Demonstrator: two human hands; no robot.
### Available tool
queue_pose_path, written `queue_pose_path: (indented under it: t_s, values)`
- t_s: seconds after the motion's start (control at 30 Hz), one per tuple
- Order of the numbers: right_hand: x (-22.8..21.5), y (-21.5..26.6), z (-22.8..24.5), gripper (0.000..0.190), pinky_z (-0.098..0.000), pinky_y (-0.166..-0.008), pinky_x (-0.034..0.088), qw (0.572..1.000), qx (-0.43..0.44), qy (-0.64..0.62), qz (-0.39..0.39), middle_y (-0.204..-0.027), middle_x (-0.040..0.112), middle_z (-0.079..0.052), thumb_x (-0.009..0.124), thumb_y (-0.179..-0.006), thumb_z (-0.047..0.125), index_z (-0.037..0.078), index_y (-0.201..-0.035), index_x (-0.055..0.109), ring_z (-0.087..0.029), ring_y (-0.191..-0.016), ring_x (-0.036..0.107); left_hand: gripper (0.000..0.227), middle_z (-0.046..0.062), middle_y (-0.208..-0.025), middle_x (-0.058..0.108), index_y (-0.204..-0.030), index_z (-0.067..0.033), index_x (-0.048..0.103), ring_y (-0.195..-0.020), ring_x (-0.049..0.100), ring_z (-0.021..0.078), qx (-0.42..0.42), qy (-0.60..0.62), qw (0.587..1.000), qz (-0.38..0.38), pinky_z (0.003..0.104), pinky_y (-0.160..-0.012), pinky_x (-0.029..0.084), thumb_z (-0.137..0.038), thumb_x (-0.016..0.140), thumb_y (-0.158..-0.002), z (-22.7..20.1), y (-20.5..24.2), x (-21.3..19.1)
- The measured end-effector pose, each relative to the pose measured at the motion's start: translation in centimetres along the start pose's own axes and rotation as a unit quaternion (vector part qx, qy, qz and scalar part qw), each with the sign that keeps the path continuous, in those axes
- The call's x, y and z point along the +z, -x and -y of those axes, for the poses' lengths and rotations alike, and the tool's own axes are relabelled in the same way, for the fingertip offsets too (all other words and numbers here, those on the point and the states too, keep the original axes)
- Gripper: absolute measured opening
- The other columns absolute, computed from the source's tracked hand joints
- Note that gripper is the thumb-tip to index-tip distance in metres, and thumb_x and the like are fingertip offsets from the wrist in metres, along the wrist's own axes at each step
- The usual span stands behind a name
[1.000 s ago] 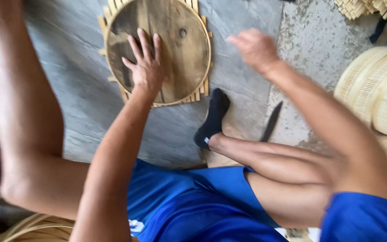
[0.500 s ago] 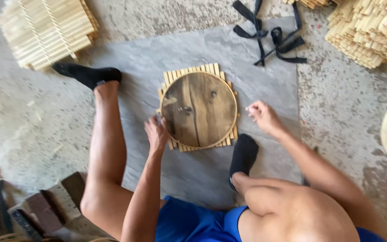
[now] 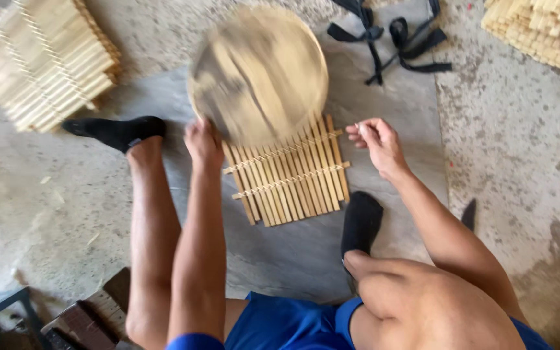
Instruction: The person sits on the floor and repeatedly places a circular wooden template onto a rectangular bamboo mat to mark or align the slats. They then remove the template and set the mat aside, repeating the process with multiple mats.
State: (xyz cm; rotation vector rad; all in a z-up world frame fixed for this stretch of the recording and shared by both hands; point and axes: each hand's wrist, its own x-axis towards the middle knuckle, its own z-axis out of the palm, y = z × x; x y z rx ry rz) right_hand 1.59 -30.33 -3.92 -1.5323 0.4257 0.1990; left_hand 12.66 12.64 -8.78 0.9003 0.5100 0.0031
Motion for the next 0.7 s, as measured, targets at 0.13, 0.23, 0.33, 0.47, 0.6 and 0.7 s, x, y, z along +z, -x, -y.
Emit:
queue_pose_path:
  t_s: [0.13,0.23,0.33,0.47,0.6,0.7]
  values:
    - [-1.2,0.1,-0.9,0.023,-0.0274,-0.077,0.059,0.999,0.008,0.016,-0.027,-0.108,0.074,-0.012,0.057,-0.106,0.01,0.0,-0.126,0.063,-0.013,-0.088,0.069,0.032,0.003,-0.065,0.051,-0.077,-0.0082,0.05,-0.053,0.045,0.0128,0.05,0.054,0.997,0.01,0.03,-0.045,0.037,-0.003,0.054,-0.108,0.6,-8.0,3.4]
    - [-2.5,1.2,-2.4,0.027,-0.0262,-0.08,0.058,0.999,0.049,0.024,-0.003,-0.112,0.074,-0.011,0.058,-0.105,0.009,0.0,-0.129,0.062,-0.011,-0.092,0.069,0.007,0.009,-0.079,0.066,-0.098,-0.0056,0.059,-0.063,0.062,0.0161,-0.018,0.032,0.998,-0.057,0.031,-0.053,0.05,-0.007,0.056,-0.103,-0.4,-8.6,4.5]
    - [-2.5,2.1,-4.0,0.026,-0.0264,-0.077,0.06,0.996,0.087,0.019,0.007,-0.111,0.074,-0.012,0.059,-0.105,0.011,0.0,-0.127,0.063,-0.012,-0.089,0.07,0.013,0.005,-0.093,0.073,-0.115,-0.0049,0.065,-0.077,0.072,0.0136,-0.034,-0.103,0.992,-0.06,0.028,-0.064,0.059,-0.012,0.062,-0.105,-2.4,-4.1,2.3]
    - [-1.4,2.4,-4.4,0.022,-0.0265,-0.068,0.058,0.993,0.105,0.044,0.025,-0.111,0.074,-0.012,0.053,-0.109,0.018,0.002,-0.123,0.06,-0.012,-0.082,0.07,0.034,0.006,-0.073,0.058,-0.088,-0.005,0.054,-0.058,0.051,0.0105,0.093,-0.415,0.904,-0.031,0.028,-0.048,0.039,-0.028,0.056,-0.114,-4.3,6.2,-1.8]
    - [0.0,2.0,-4.1,0.023,-0.0264,-0.059,0.055,0.99,0.117,0.079,0.029,-0.115,0.074,-0.011,0.049,-0.109,0.025,0.005,-0.121,0.054,-0.011,-0.073,0.07,0.024,0.006,-0.078,0.068,-0.1,-0.0062,0.071,-0.061,0.053,0.016,-0.049,-0.563,0.822,-0.066,0.033,-0.055,0.046,-0.023,0.055,-0.104,-0.9,12.8,-4.8]
    - [0.7,2.7,-3.5,0.025,-0.0262,-0.057,0.054,0.987,0.123,0.097,0.042,-0.117,0.074,-0.01,0.048,-0.108,0.027,0.007,-0.122,0.053,-0.011,-0.069,0.068,0.028,0.007,-0.091,0.073,-0.106,0.0013,0.07,-0.08,0.066,0.0148,-0.068,-0.468,0.88,-0.045,0.031,-0.071,0.056,-0.025,0.063,-0.102,0.9,13.8,-5.9]
